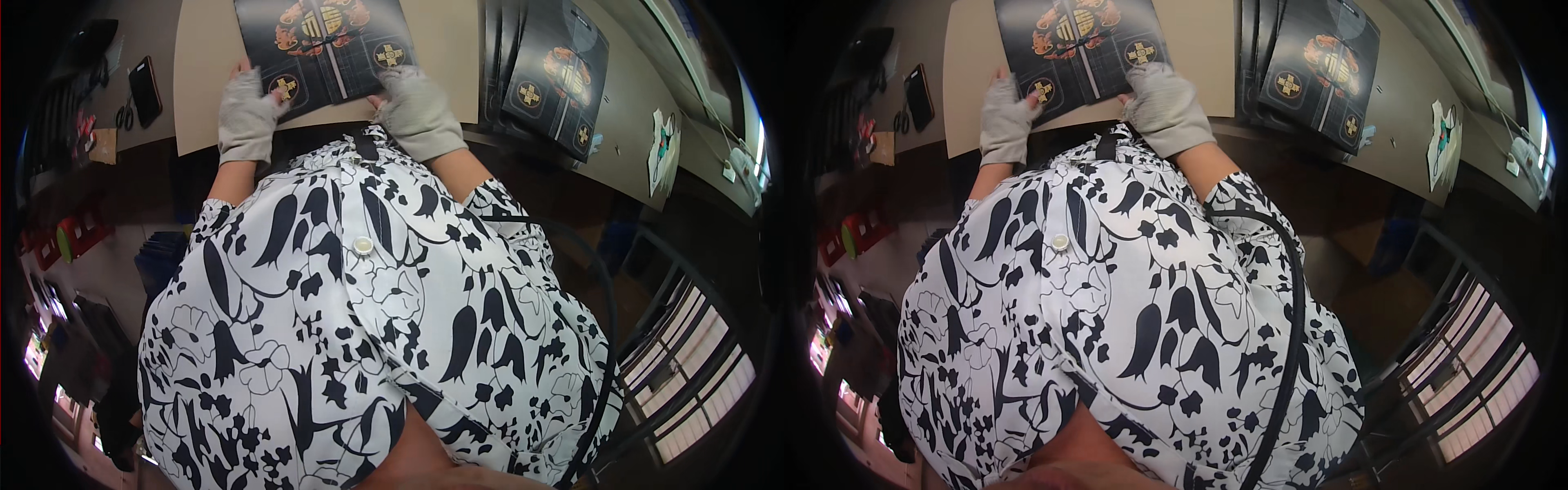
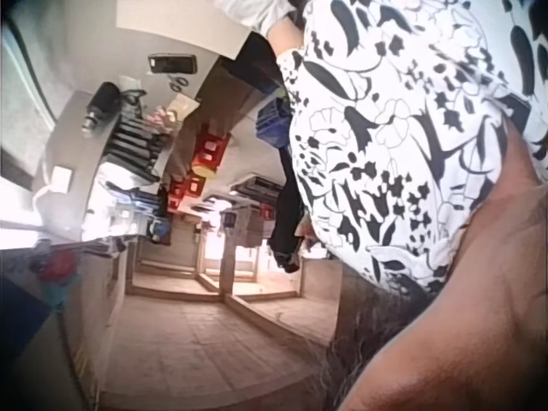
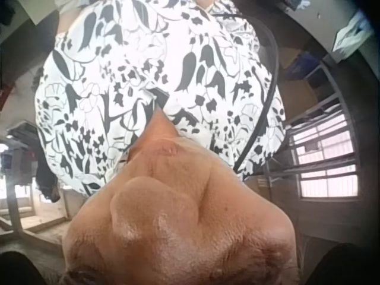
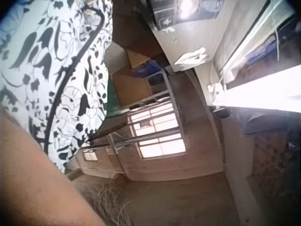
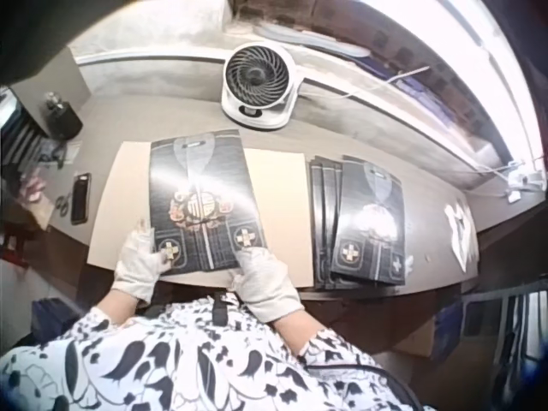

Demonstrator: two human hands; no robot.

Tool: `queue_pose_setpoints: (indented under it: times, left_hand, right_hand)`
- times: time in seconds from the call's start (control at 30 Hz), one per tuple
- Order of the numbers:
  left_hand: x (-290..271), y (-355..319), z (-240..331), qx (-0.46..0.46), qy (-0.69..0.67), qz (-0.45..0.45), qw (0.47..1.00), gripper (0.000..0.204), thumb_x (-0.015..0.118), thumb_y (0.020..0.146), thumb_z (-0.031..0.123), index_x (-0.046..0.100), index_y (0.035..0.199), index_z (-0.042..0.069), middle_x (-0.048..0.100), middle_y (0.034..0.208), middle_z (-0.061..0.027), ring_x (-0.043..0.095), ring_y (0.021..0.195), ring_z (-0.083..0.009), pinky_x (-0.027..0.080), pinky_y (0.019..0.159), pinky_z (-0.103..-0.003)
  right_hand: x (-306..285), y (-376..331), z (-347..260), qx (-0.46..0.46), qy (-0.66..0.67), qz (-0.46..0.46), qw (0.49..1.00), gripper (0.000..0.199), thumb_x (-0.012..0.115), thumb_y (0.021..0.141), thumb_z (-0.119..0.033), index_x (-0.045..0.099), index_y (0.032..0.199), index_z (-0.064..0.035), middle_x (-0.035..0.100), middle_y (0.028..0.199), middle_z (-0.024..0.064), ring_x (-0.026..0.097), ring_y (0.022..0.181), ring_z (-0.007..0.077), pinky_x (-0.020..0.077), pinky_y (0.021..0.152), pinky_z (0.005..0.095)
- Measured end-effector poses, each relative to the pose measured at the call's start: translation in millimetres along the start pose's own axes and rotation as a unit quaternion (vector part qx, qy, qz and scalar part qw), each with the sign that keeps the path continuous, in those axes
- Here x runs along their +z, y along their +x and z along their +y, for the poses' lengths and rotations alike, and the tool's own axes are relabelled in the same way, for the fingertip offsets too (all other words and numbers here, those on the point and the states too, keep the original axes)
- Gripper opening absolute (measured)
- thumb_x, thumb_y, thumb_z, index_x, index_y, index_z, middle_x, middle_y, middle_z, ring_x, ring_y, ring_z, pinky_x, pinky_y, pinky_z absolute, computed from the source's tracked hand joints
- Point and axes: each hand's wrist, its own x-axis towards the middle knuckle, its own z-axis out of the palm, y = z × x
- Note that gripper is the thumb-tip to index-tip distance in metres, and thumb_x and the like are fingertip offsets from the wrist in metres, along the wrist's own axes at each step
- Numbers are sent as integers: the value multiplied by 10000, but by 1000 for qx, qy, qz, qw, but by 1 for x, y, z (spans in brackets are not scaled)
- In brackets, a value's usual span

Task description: Folding and creasing printed paper material to assemble packaging folders.

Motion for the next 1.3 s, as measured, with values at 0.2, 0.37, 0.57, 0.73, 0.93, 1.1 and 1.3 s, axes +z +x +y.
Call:
queue_pose_setpoints:
  times: [0.2,0.37,0.57,0.73,0.93,1.1,1.3]
  left_hand:
    - [-4,-22,38,288,425,-123,849,1037,812,786,583,399,1608,106,364,1646,-256,315,1547,-416,263,1271,-461]
    - [9,-24,39,273,441,-160,840,1024,808,794,581,423,1580,50,406,1625,-248,363,1520,-423,291,1257,-474]
    - [6,-34,30,277,442,-153,839,922,763,853,547,458,1552,30,468,1594,-204,398,1506,-384,311,1249,-463]
    - [5,-29,46,278,446,-156,836,895,765,860,513,466,1542,17,487,1583,-191,403,1506,-372,315,1248,-458]
    - [-13,-30,19,279,400,-138,862,925,825,813,449,463,1542,10,501,1573,-184,413,1503,-355,321,1248,-448]
    - [-29,-28,24,300,384,-145,861,915,873,774,360,483,1533,30,530,1556,-142,447,1482,-337,355,1232,-434]
    - [-52,-23,6,323,342,-176,865,788,870,794,283,558,1480,55,601,1479,-136,530,1414,-319,422,1181,-407]
  right_hand:
    - [-3,24,-7,-171,-180,-1,969,763,816,816,-474,581,1465,-148,491,1566,178,435,1476,348,300,1234,522]
    - [10,29,8,-203,-178,-10,963,810,798,829,-487,535,1509,-134,437,1609,197,405,1499,365,273,1247,550]
    - [21,20,35,-135,-19,136,981,775,767,895,-239,430,1577,-91,387,1621,237,483,1439,329,450,1149,498]
    - [43,40,106,149,386,237,879,611,655,1016,-236,422,1556,-70,532,1426,165,565,1243,247,575,939,410]
    - [-8,51,89,292,643,143,694,370,573,1062,-218,488,1417,-157,554,1403,110,582,1261,318,594,842,563]
    - [-4,31,66,357,615,193,676,390,648,999,-194,521,1362,-128,601,1284,110,656,1094,320,641,776,543]
    - [1,18,55,373,625,144,671,397,625,1028,-240,501,1392,-145,603,1339,126,662,1117,381,635,777,574]
